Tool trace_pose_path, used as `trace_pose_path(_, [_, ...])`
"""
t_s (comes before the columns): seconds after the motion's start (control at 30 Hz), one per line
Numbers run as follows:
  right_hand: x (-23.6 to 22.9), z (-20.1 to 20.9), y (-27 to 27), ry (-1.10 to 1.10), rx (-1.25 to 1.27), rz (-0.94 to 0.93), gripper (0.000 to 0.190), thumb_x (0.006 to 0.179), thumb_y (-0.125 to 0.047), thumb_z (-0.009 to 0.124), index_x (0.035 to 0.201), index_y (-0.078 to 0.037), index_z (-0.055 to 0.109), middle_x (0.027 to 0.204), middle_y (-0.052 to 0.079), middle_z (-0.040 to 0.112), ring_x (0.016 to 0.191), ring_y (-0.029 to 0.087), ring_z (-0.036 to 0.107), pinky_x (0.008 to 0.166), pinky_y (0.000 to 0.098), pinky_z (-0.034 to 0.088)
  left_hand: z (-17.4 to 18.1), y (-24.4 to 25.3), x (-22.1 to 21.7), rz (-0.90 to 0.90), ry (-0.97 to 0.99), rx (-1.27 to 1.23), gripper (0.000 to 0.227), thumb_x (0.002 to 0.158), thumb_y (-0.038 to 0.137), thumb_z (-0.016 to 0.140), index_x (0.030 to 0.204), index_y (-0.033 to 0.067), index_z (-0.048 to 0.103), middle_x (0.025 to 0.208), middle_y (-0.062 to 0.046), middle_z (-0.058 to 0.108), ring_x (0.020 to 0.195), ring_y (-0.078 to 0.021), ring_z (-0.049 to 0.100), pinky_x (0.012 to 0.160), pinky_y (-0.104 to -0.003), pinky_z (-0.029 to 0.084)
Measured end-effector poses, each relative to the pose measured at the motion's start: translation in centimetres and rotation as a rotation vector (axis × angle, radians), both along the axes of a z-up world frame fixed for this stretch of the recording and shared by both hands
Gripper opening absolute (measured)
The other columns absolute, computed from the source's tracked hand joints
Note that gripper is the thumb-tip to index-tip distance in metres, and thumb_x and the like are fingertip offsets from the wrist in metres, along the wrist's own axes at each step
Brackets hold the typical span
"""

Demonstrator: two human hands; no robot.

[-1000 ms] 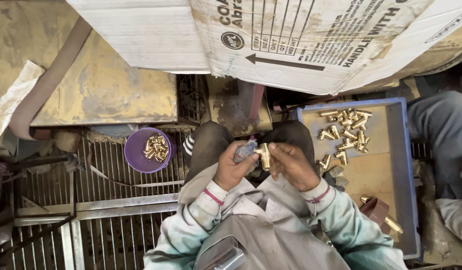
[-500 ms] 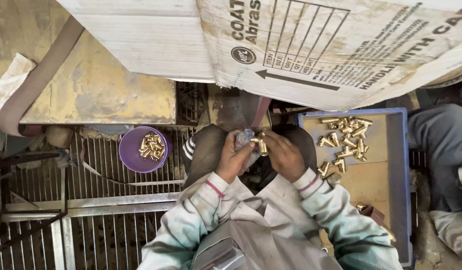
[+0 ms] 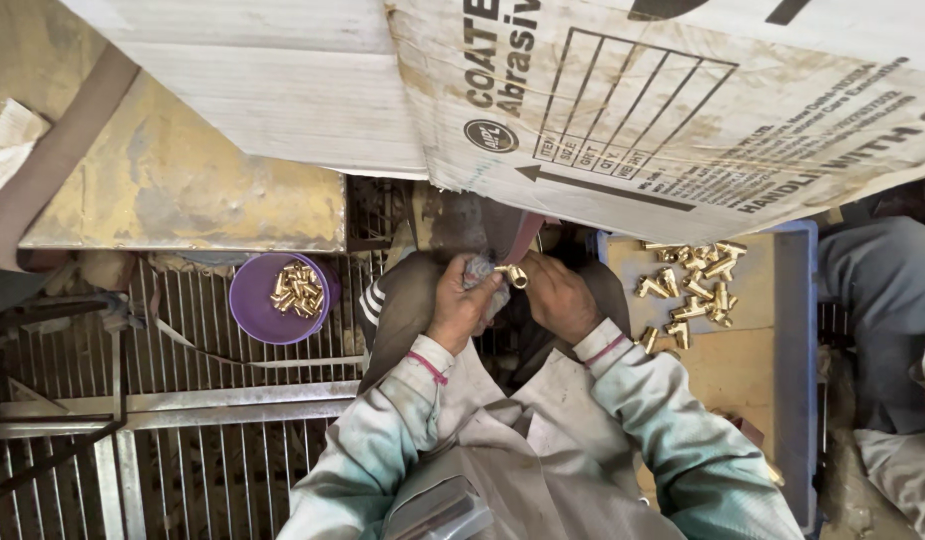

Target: The person sits and repeatedly picks up small brass-colored metal parts from a blue tray, rubs each one against a rotating grinding wheel using a cloth, and places the finished parts into a purple bowl. The process is repeated continuously throughout the clip.

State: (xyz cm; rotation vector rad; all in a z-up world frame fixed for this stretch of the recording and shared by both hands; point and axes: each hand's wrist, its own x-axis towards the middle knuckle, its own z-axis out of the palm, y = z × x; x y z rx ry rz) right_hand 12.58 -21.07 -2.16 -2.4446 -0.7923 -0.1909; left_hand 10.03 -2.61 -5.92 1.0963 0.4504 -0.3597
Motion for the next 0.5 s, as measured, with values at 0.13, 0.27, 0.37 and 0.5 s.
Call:
trace_pose_path(0.13, [0.4, -0.8, 0.2, 0.122, 0.024, -0.001, 0.024, 0.092, -0.003, 0.066, 0.115, 0.003, 0.06, 0.114, 0.02, 0.069, 0.099, 0.037, 0.068, 0.081, 0.0434, 0.056, -0.8, -0.2, 0.0, 0.04, -0.109, 0.043, 0.029, 0.094, 0.009, 0.072, 0.119, 0.0028, 0.059, 0.096, -0.005, 0.069, 0.08, -0.0098, 0.063, 0.066, -0.026, 0.053])
trace_pose_path(0.27, [0.8, -1.0, 0.3, 0.27, 0.096, -0.035, 0.023, 0.096, -0.009, 0.067, 0.115, 0.002, 0.059, 0.107, 0.021, 0.067, 0.097, 0.041, 0.066, 0.08, 0.0466, 0.054, -1.8, -0.4, -0.1, 0.05, -0.146, 0.04, 0.028, 0.095, 0.006, 0.072, 0.119, 0.0015, 0.059, 0.1, -0.005, 0.07, 0.086, -0.01, 0.064, 0.073, -0.026, 0.055])
trace_pose_path(0.37, [1.1, -1.0, 0.3, 0.409, 0.135, -0.065, 0.026, 0.097, -0.011, 0.066, 0.117, 0.003, 0.058, 0.106, 0.023, 0.065, 0.1, 0.043, 0.063, 0.082, 0.0479, 0.052, -2.1, -0.5, -0.2, 0.063, -0.188, 0.036, 0.028, 0.095, 0.006, 0.071, 0.12, 0.0014, 0.059, 0.102, -0.005, 0.07, 0.089, -0.0098, 0.064, 0.077, -0.026, 0.055])
trace_pose_path(0.5, [1.8, -1.1, 0.0, 0.544, 0.222, -0.037, 0.029, 0.102, -0.02, 0.061, 0.121, 0.002, 0.057, 0.11, 0.022, 0.064, 0.103, 0.04, 0.064, 0.086, 0.0452, 0.052, -1.5, -0.5, 0.0, 0.033, -0.145, 0.091, 0.027, 0.095, 0.009, 0.072, 0.118, 0.003, 0.059, 0.098, -0.005, 0.069, 0.08, -0.0092, 0.063, 0.064, -0.026, 0.054])
